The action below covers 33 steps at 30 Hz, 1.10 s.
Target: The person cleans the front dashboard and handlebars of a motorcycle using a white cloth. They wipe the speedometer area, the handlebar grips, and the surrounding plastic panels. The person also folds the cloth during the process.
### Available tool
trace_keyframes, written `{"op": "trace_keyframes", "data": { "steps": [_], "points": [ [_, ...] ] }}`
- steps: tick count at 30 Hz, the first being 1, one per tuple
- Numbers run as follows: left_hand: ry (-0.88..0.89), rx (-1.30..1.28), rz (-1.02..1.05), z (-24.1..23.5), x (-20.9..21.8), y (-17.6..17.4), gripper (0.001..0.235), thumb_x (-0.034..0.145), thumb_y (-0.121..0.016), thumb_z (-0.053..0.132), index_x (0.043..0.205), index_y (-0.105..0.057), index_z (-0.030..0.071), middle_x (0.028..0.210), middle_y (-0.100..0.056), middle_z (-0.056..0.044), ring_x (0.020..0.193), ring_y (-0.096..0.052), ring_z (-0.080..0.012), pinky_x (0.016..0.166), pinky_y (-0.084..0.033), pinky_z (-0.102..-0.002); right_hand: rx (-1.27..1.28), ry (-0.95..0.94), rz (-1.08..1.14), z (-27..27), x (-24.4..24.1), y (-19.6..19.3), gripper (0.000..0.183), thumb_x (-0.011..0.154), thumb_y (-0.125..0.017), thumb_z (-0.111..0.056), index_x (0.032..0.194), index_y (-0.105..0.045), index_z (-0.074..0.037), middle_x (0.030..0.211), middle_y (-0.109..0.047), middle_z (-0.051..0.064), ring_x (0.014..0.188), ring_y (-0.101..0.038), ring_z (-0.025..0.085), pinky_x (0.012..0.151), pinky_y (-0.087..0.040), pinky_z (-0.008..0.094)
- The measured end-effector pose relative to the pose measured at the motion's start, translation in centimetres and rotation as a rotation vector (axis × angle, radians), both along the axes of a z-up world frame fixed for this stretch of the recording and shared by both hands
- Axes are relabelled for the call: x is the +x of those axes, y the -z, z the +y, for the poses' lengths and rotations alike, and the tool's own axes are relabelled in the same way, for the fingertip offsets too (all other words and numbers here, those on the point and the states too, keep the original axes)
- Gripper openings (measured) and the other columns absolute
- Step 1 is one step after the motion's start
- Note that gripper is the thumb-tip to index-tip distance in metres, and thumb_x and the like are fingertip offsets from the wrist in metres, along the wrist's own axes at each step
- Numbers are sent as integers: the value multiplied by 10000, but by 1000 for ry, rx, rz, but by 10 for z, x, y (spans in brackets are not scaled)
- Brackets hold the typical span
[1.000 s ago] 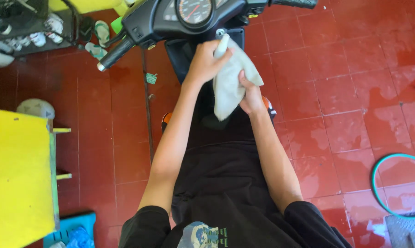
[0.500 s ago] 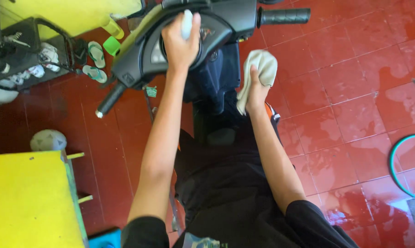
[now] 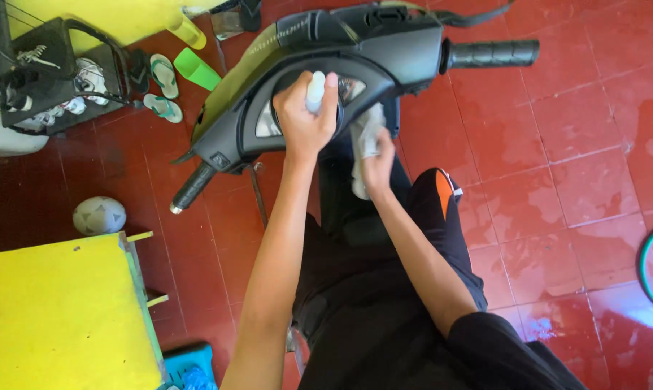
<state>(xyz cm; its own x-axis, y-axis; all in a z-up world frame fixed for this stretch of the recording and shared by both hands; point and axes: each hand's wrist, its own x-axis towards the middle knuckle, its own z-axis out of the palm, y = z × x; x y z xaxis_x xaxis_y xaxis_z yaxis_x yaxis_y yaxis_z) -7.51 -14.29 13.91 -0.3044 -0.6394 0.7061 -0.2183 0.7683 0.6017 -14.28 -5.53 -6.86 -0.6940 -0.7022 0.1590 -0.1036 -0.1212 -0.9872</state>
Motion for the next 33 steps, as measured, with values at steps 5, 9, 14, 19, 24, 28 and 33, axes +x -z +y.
{"op": "trace_keyframes", "data": {
  "steps": [5,9,14,19,24,28,33],
  "points": [
    [-6,47,15,0,-1,2,288,913,-658,71,688,-493,0,556,-470,-70,479,-314,-193,479,-330,-322,166,90,-222,-26,9,56,540,976,-584,-333,1389,-537,12,1306,-605,189,1177,-607,294,1012,-483,384],
    [3,46,-3,-1,0,-1,293,913,-653,61,684,-485,-10,560,-474,-90,473,-307,-200,475,-331,-330,-65,-139,-33,-6,16,-60,221,1067,-486,-123,1245,-567,-20,1083,-618,85,938,-564,180,881,-469,340],
    [-22,48,-3,-2,0,4,272,903,-657,69,691,-503,-3,561,-476,-81,477,-310,-216,481,-335,-334,71,-342,-9,40,-2,3,172,1004,-536,-75,1077,-643,38,1014,-662,92,842,-584,189,780,-478,325],
    [-32,40,13,-2,-2,2,299,917,-642,84,684,-475,0,564,-459,-78,484,-311,-207,488,-330,-327,143,-124,-202,34,-9,54,345,999,-576,-57,1336,-572,18,1207,-698,142,1057,-685,218,901,-550,313],
    [-57,15,17,-3,-3,6,320,930,-638,124,687,-465,7,549,-443,-72,473,-305,-197,475,-315,-328,-153,-187,199,-24,5,-21,345,992,-477,-24,1324,-565,15,1409,-525,172,1128,-601,333,933,-497,378],
    [-82,28,28,-1,-5,3,289,910,-648,90,696,-474,4,562,-461,-76,485,-312,-204,484,-336,-321,171,-249,472,-14,-15,26,423,787,-524,70,1193,-627,15,1343,-559,246,1019,-605,508,845,-495,485],
    [-96,20,25,1,-3,6,271,893,-657,66,684,-490,18,553,-484,-81,457,-352,-216,473,-353,-337,295,-513,-485,42,2,152,508,929,-574,16,1436,-556,-4,1269,-702,144,1069,-689,209,957,-567,298]
  ]
}}
